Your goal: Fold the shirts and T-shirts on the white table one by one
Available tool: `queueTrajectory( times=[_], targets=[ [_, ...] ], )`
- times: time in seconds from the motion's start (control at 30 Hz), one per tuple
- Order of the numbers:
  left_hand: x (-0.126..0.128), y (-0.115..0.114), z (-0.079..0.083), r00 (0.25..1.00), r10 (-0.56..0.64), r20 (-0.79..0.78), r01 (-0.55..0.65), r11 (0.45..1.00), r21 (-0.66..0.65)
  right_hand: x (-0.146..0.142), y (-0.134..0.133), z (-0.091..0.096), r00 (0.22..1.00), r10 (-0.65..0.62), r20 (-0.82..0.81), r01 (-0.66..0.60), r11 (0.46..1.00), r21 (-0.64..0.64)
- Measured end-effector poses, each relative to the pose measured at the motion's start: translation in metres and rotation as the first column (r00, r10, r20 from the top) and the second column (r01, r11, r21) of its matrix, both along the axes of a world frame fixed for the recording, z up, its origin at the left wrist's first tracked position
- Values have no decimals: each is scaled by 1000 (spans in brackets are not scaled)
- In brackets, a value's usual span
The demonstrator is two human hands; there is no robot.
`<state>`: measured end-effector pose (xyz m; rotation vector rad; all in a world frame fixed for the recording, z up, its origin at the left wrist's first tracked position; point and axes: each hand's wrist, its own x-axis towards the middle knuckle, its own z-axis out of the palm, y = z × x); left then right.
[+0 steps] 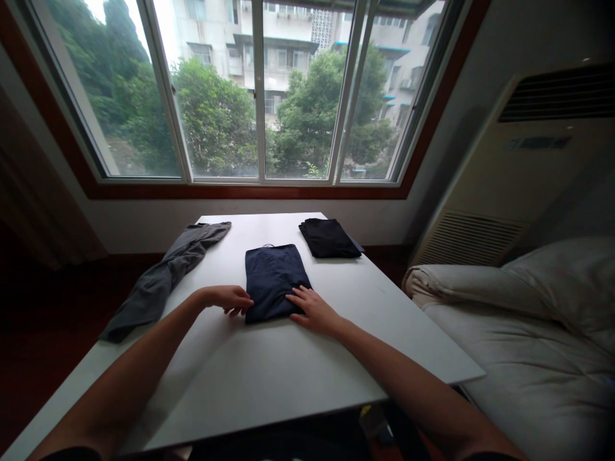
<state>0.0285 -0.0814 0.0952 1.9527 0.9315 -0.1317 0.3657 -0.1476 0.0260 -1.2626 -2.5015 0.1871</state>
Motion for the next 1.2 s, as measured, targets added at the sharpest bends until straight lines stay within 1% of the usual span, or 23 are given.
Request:
queueTrajectory(
  times=[0.03,0.07,0.1,0.13,0.17,0.23,0.3,0.37,0.47,0.57,0.67,0.87,0.97,1.03,1.13,1.2],
  targets=[
    [5,-4,2,1000,13,-14,-10,988,157,0,0,0,1000,5,-3,-5,1000,6],
    [12,-9,4,1000,29,-11,-24,946,322,0,0,0,1000,8,-7,-8,1000,12],
    [19,-15,5,999,32,1,-29,880,474,0,0,1,1000,10,-11,-10,1000,17],
    [28,-22,6,1000,17,11,-20,803,596,1,0,0,1000,11,-17,-11,1000,24],
    [37,-30,5,1000,-16,5,8,732,681,1,0,0,1000,10,-25,-9,999,32],
    [54,-44,1,994,-100,-40,93,616,782,1,0,-1,999,1,-40,1,999,51],
    [68,-56,-5,984,-143,-105,165,514,842,1,1,-2,999,-7,-50,11,998,69],
    [77,-64,-10,980,-113,-167,200,437,877,1,2,-3,998,-12,-62,17,997,79],
    [82,-67,-13,976,-23,-217,210,362,908,2,4,-5,996,-16,-82,23,996,84],
    [82,-66,-13,970,-6,-243,231,324,917,2,5,-7,996,-29,-84,36,995,92],
    [81,-64,-12,970,-39,-239,239,315,918,0,2,-7,997,-29,-72,38,991,125],
    [83,-67,-5,986,-23,-162,159,363,918,-9,-6,4,998,6,-57,5,981,193],
    [85,-69,-8,994,-5,-113,106,389,915,-11,-6,9,999,0,-50,10,982,187],
    [85,-69,-13,996,-1,-84,77,395,916,-11,-5,10,999,-7,-42,15,983,183],
    [84,-67,-18,995,2,-95,87,393,915,-9,-4,10,1000,-12,-25,17,981,193],
    [82,-66,-19,992,25,-127,106,402,909,-8,-3,8,1000,-11,-8,13,979,203]
  ],
)
